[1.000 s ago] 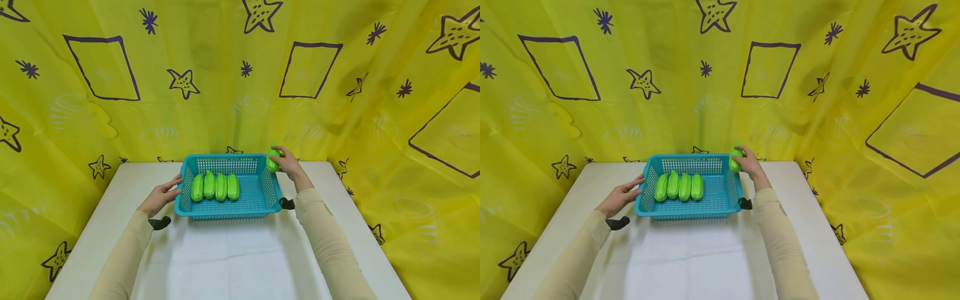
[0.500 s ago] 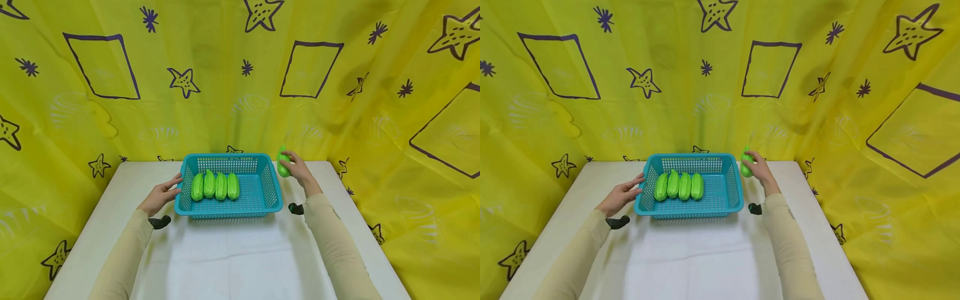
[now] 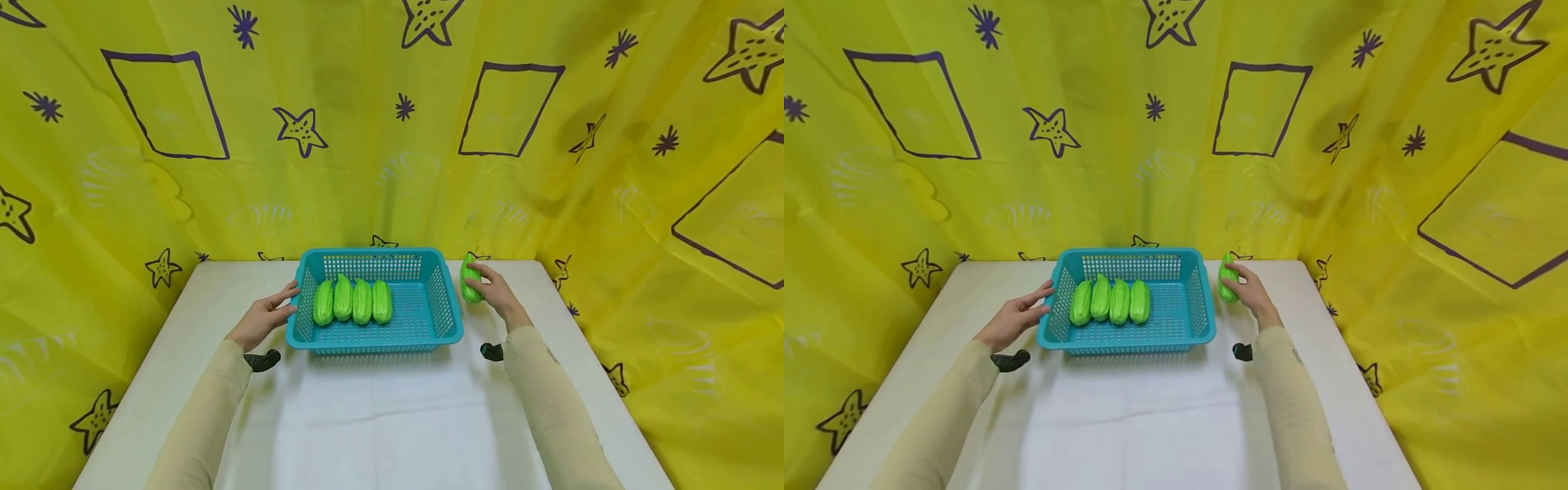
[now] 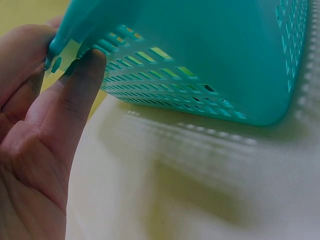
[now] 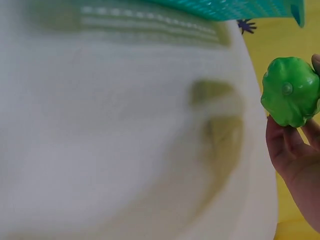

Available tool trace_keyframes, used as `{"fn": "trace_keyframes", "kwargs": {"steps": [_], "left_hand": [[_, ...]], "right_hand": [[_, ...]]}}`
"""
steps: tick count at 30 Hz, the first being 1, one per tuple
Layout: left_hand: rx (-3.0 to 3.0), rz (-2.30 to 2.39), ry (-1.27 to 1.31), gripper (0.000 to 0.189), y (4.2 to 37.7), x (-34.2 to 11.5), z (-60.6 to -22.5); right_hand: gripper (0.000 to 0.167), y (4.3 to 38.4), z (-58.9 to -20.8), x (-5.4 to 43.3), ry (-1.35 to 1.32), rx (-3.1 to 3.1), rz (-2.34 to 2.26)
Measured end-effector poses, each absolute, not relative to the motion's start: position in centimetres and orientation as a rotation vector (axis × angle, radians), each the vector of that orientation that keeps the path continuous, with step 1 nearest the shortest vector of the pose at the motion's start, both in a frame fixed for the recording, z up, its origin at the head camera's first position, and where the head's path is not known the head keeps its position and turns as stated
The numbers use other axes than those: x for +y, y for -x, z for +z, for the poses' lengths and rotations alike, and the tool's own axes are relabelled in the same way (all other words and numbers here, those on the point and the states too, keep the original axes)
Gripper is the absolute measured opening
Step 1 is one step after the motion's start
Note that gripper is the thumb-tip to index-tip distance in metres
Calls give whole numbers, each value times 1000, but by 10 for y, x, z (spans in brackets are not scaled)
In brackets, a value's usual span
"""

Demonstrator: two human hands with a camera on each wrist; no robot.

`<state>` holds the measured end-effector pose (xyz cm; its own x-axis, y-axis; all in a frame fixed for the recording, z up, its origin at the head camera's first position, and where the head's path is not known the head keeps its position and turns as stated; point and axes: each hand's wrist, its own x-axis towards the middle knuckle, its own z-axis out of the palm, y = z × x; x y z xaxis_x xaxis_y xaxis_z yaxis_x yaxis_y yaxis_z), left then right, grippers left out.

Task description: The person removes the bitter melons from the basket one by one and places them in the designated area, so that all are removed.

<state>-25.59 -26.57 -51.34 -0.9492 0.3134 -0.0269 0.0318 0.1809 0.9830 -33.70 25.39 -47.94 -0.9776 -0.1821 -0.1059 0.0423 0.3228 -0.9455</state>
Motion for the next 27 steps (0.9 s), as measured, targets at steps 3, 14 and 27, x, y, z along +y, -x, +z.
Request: {"fn": "trace_keyframes", "kwargs": {"steps": [3, 14, 27], "left_hand": [[2227, 1855, -323, 59, 256, -264, -513], [2229, 1854, -309, 61, 257, -265, -514], [2237, 1831, -309, 62, 255, -264, -509]], "right_hand": [[53, 338, -493, 261, 125, 2439, -1678], [53, 340, -521, 268, 96, 2539, -1490], [51, 339, -524, 264, 34, 2592, -1338]]}}
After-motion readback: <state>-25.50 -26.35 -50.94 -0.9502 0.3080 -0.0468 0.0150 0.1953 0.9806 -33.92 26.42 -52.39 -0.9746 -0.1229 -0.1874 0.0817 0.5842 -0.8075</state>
